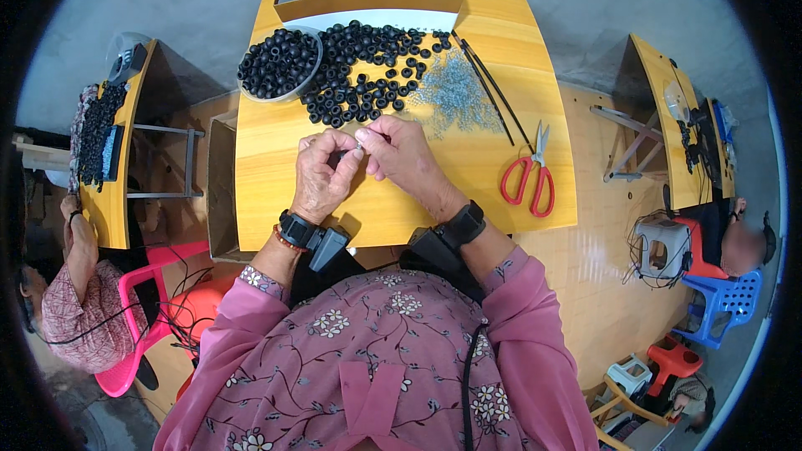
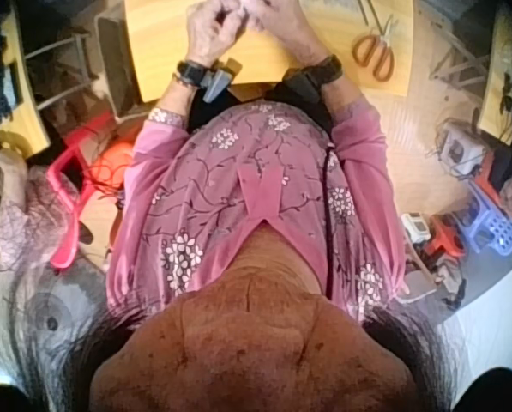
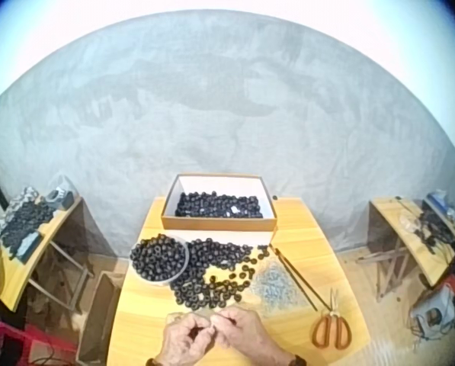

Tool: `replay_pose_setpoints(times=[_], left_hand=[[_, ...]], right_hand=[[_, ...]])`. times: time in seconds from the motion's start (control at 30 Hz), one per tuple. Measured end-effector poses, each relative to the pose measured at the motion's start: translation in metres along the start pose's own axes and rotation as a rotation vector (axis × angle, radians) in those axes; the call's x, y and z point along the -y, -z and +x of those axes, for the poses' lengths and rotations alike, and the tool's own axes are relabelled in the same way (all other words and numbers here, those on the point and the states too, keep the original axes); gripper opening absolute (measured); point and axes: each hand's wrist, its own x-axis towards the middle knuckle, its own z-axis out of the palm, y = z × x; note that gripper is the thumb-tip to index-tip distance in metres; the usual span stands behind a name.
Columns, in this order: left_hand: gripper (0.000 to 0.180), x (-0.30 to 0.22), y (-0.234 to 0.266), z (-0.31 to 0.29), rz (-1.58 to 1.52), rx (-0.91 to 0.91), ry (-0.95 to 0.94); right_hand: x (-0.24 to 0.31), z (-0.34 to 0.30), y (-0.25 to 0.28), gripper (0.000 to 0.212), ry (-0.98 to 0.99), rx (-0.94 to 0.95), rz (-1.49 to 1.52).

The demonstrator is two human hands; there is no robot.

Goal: Assembling small black plastic rings with blue connector pins.

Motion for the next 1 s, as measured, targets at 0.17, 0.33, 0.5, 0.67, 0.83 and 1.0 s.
replay_pose_setpoints(times=[0.17,0.33,0.5,0.67,0.83,1.0], left_hand=[[0.009,0.003,-0.002,0.000,-0.060,0.014,0.012],[0.010,0.001,0.000,0.001,-0.036,0.039,0.031],[0.011,0.000,0.000,0.001,-0.039,0.040,0.045],[0.012,0.003,-0.002,0.000,-0.066,-0.002,0.051],[0.011,0.008,-0.004,0.000,-0.088,-0.011,0.049],[0.011,0.006,-0.004,0.000,-0.060,-0.041,0.011]], right_hand=[[-0.003,0.003,0.001,0.027,-0.049,0.000,0.021],[0.000,-0.001,0.004,0.023,-0.021,0.007,0.103],[-0.001,-0.003,0.008,0.019,-0.066,0.023,0.159],[-0.001,-0.005,0.009,0.018,-0.045,0.047,0.160],[0.001,-0.006,0.015,0.019,0.017,0.142,0.074],[0.006,-0.001,0.020,0.023,0.053,0.181,-0.096]])
